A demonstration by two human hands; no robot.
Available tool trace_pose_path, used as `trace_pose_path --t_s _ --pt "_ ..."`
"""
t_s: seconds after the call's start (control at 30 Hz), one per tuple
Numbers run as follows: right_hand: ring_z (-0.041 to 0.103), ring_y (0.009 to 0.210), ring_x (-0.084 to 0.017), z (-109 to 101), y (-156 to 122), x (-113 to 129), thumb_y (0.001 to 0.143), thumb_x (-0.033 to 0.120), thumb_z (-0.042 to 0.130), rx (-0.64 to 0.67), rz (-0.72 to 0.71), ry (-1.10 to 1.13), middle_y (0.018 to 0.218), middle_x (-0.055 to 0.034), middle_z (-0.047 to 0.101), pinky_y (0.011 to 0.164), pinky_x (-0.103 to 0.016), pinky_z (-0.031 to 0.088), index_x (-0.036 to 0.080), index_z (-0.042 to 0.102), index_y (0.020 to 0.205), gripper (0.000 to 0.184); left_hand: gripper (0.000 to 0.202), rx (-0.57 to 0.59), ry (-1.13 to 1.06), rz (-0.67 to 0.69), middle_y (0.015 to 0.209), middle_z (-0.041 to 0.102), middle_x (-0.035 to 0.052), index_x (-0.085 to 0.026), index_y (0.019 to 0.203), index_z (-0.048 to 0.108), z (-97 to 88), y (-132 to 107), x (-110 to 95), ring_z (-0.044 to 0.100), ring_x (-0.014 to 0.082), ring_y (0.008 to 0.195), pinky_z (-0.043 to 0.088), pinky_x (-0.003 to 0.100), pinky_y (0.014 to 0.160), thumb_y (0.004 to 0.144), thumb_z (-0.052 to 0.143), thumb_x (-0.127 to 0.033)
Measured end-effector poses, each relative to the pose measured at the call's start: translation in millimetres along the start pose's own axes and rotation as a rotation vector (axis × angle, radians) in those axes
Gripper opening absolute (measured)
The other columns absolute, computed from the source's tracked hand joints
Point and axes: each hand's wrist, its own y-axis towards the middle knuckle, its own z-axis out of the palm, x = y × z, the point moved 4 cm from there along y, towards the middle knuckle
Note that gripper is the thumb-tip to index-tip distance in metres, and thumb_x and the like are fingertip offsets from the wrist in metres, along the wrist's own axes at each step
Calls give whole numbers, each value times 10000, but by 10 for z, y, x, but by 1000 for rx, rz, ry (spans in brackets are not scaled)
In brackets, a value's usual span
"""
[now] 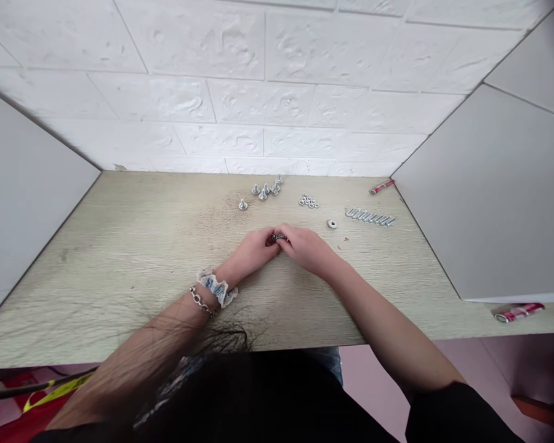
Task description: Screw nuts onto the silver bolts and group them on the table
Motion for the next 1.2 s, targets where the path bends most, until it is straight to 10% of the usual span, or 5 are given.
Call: trace_pose_path --t_s 1.2 --pt "517 822 -165 1 -11 -29 890 211 360 -26 -21 -35 916 -77 582 675 -261 341 142 500 936 163 244 13 55 42 770 638 14 -174 946 596 35 -22 -22 565 154 706 408 252 674 763 438 -206"
